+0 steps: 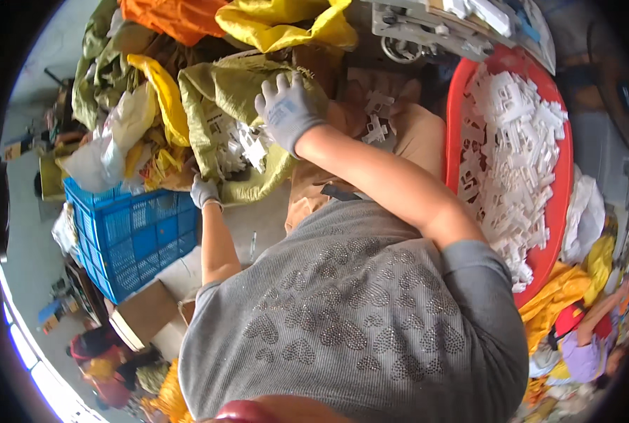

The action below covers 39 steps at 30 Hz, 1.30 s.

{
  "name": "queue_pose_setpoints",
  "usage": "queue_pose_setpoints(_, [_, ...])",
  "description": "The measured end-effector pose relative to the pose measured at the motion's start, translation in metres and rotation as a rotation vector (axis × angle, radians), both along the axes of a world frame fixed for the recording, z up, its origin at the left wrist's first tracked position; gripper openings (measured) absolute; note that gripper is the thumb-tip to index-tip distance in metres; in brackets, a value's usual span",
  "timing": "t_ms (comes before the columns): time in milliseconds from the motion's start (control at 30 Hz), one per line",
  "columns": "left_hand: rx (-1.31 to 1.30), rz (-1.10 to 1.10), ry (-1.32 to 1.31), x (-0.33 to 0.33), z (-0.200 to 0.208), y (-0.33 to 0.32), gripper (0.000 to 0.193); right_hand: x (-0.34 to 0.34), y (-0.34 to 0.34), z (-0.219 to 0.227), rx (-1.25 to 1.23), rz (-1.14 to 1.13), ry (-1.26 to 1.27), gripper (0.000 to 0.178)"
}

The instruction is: Sorting small white plastic components from a basin into bags and using a counting machine.

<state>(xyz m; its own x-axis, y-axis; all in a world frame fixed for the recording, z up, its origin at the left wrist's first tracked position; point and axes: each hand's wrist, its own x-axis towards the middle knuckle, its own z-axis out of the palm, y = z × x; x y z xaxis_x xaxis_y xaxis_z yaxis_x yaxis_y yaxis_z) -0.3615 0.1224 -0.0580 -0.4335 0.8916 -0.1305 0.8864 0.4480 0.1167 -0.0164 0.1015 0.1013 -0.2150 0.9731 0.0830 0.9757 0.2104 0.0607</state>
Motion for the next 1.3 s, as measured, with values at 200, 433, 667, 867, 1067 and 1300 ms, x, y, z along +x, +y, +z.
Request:
queue_pose_setpoints(200, [0.386,-0.014,-0.780,-0.040,0.014,0.012,0.024,0.061,0.041,-0.057,-0.332,-0.326,0.332,0.029])
queue_pose_setpoints(433, [0.651,-0.156,-1.054,-0.020,0.137,0.021,0.035,0.165,0.057,-0.105,0.018,-0.695,1.698,0.025])
queue_pose_setpoints(667, [0.003,0.063,-1.494,-0.017,0.106,0.027,0.039,0.166,-0.048,-0.104,0.155,-0.656,1.265,0.050])
queue_pose_setpoints(867, [0.338,-0.101,-1.234,-0.059,0.114,0.018,0.041,0.171,-0.196,-0.100,0.256,-0.414,1.157,0.017])
queue_pose_setpoints(1067, [0.385,-0.091,-1.494,-0.043,0.136,0.059,0.023,0.250,-0.314,-0.130,0.348,-1.079,0.875,0.022])
queue_pose_setpoints(1300, [0.319,-0.359,-0.915,-0.031,0.131,0.039,0.023,0.261,-0.346,-0.167,-0.326,-1.129,0.615,0.041])
